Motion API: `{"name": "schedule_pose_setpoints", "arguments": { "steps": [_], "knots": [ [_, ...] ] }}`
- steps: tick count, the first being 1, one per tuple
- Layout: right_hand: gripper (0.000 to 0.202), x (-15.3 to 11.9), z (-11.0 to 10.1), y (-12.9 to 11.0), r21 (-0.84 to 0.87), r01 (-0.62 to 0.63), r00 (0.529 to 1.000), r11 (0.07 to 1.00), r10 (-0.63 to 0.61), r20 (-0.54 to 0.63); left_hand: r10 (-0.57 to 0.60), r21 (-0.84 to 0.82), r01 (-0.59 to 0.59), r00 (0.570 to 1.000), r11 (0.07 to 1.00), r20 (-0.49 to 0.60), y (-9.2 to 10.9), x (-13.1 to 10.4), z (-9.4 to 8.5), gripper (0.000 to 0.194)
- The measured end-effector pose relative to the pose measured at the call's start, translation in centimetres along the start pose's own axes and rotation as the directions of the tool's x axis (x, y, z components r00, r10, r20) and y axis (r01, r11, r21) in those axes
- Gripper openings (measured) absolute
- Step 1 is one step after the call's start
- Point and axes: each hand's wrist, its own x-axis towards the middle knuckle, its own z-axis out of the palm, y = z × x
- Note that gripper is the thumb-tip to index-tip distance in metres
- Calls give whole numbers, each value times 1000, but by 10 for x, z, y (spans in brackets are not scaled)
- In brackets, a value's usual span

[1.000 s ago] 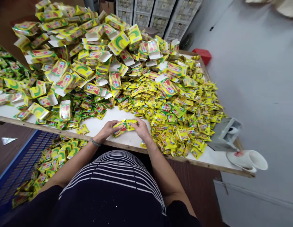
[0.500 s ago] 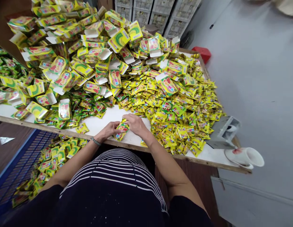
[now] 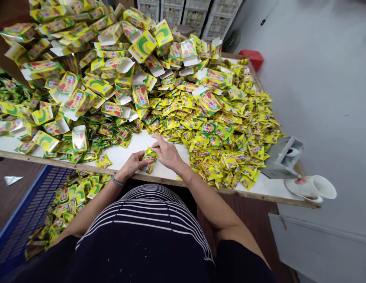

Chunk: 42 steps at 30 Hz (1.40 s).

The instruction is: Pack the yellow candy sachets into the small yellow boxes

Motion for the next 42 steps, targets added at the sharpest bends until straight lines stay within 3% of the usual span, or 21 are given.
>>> {"name": "schedule_pose_setpoints", "arguments": {
  "steps": [4, 8, 10, 11, 13, 15, 17, 20, 24, 31, 36, 42],
  "knots": [
    [44, 5, 12, -10, -84, 8, 987, 996, 6, 161, 41, 91, -39, 999, 995, -18, 0, -7, -10, 48],
    [45, 8, 33, -19, -176, 18, 985, 984, 13, 170, 76, 238, -63, 996, 969, -47, -3, -16, -23, 42],
    [46, 7, 42, -21, -195, 59, 983, 979, -24, 180, 97, 236, -73, 991, 969, -94, -7, -19, -27, 41],
    [44, 5, 45, -19, -172, 65, 989, 983, -41, 144, 102, 207, -74, 987, 975, -127, -9, -20, -29, 44],
    [36, 1, 48, -13, -75, 37, 998, 996, -41, -57, 92, 126, -67, 974, 990, -205, -14, -22, -29, 53],
    [26, -5, 48, -3, 50, 1, 952, 999, 14, -305, 89, 70, -72, 958, 995, -271, -18, -24, -29, 62],
    [22, -10, 49, 8, 166, -2, 926, 986, 64, -373, 121, 88, -98, 942, 991, -314, -22, -26, -27, 66],
    [25, -18, 59, 18, 344, -36, 967, 938, 120, -224, 203, 201, -141, 921, 969, -334, -25, -29, -26, 65],
    [33, -24, 73, 23, 466, -143, 955, 873, 246, -168, 280, 324, -183, 917, 928, -284, -27, -31, -25, 51],
    [35, -11, 50, 21, 271, -137, 974, 953, 179, -139, 204, 288, -131, 949, 949, -240, -24, -26, -23, 41],
    [16, -7, 41, 6, 70, 43, 998, 997, -40, -49, 153, 213, -90, 941, 973, -301, -21, -26, -22, 46],
    [10, 0, 39, -2, 106, -61, 996, 992, 67, -52, 139, 178, -91, 951, 980, -276, -22, -27, -23, 50]
  ]
}}
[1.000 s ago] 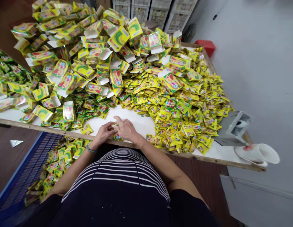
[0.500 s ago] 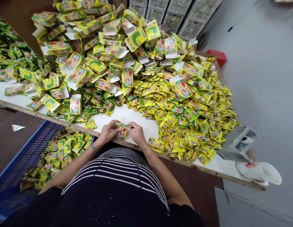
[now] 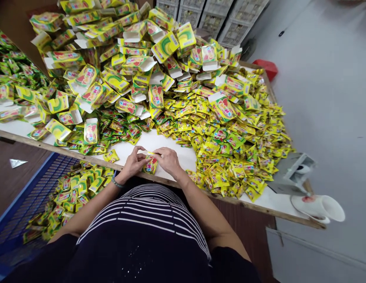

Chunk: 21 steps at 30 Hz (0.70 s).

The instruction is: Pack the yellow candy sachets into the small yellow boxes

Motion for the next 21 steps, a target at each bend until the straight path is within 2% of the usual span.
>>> {"name": "schedule_pose_setpoints", "arguments": {
  "steps": [4, 7, 10, 12, 15, 18, 21],
  "knots": [
    [14, 17, -14, 5, 91, -131, 979, 987, 115, 166, -1, -40, 2, 999, 999, 39, -2, 1, 0, 56],
    [17, 28, -25, 11, 111, -142, 948, 984, 102, 301, 32, 6, -32, 999, 999, 30, -1, 0, 0, 60],
    [23, 26, -28, 15, 145, -127, 925, 981, 65, 374, 76, 90, -76, 997, 993, 1, 0, -3, -1, 57],
    [29, 17, -23, 16, 164, -103, 941, 981, 42, 337, 102, 144, -100, 995, 985, -11, 1, -5, 0, 55],
    [27, -2, -9, 12, 121, 44, 991, 992, -59, 120, 123, 208, -119, 992, 971, -5, 1, -8, 0, 50],
    [19, -17, 9, 6, 1, 213, 977, 977, -213, -12, 146, 278, -137, 989, 951, -13, 1, -11, 0, 36],
    [21, -25, 24, 3, -116, 240, 964, 964, -251, -91, 171, 323, -153, 985, 934, -28, 0, -12, 0, 32]
  ]
}}
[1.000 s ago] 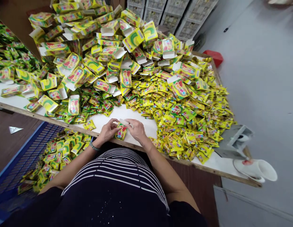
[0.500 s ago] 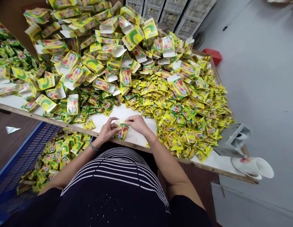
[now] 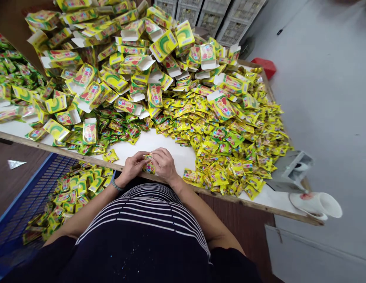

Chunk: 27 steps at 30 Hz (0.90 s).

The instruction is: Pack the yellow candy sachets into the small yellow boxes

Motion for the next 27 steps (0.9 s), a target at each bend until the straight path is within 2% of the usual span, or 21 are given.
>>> {"name": "schedule_pose_setpoints", "arguments": {
  "steps": [2, 4, 6, 8, 10, 12, 13, 15, 16, 18, 20, 22, 24, 27],
  "knots": [
    [26, -3, 6, -4, -49, -36, 999, 998, 34, -41, 10, 16, -10, 1000, 1000, 4, 0, 2, 3, 33],
    [30, -7, 6, -8, -73, -51, 998, 996, 48, -34, 20, 2, -20, 999, 1000, 30, 2, 5, 6, 35],
    [35, -15, -4, -11, -96, -36, 999, 995, 36, -2, 35, -47, -34, 999, 998, 29, 7, 8, 4, 34],
    [41, -30, -25, -12, -165, -58, 998, 985, 58, -3, 44, -53, -46, 998, 998, -34, 13, 6, -12, 34],
    [42, -52, -54, -6, -329, -196, 980, 924, 179, -81, 30, 67, -20, 990, 998, -141, 19, -4, -48, 35],
    [41, -78, -81, 7, -523, -367, 927, 769, 347, -140, -35, 304, 106, 973, 947, -228, 21, -21, -98, 38],
    [40, -90, -92, 14, -590, -414, 898, 693, 417, -140, -103, 444, 207, 964, 872, -247, 19, -30, -125, 39],
    [38, -107, -100, 30, -652, -437, 863, 620, 494, -108, -268, 667, 397, 918, 631, -292, 13, -48, -174, 37],
    [35, -109, -98, 36, -648, -438, 856, 623, 509, -89, -336, 723, 455, 887, 519, -317, 10, -55, -193, 35],
    [32, -104, -83, 45, -585, -431, 862, 687, 504, -43, -384, 760, 525, 839, 383, -385, 5, -59, -214, 33],
    [29, -86, -63, 48, -483, -414, 883, 772, 470, -7, -295, 729, 587, 809, 352, -509, 5, -52, -216, 40],
    [29, -64, -44, 47, -389, -381, 904, 839, 426, 35, -140, 674, 632, 760, 382, -634, 6, -34, -206, 50],
    [32, -47, -33, 46, -337, -361, 907, 869, 412, 91, -48, 628, 646, 713, 433, -700, 7, -11, -193, 58],
    [31, -35, -29, 43, -340, -378, 863, 861, 461, 207, -113, 567, 658, 696, 495, -709, 0, 24, -178, 62]
  ]
}}
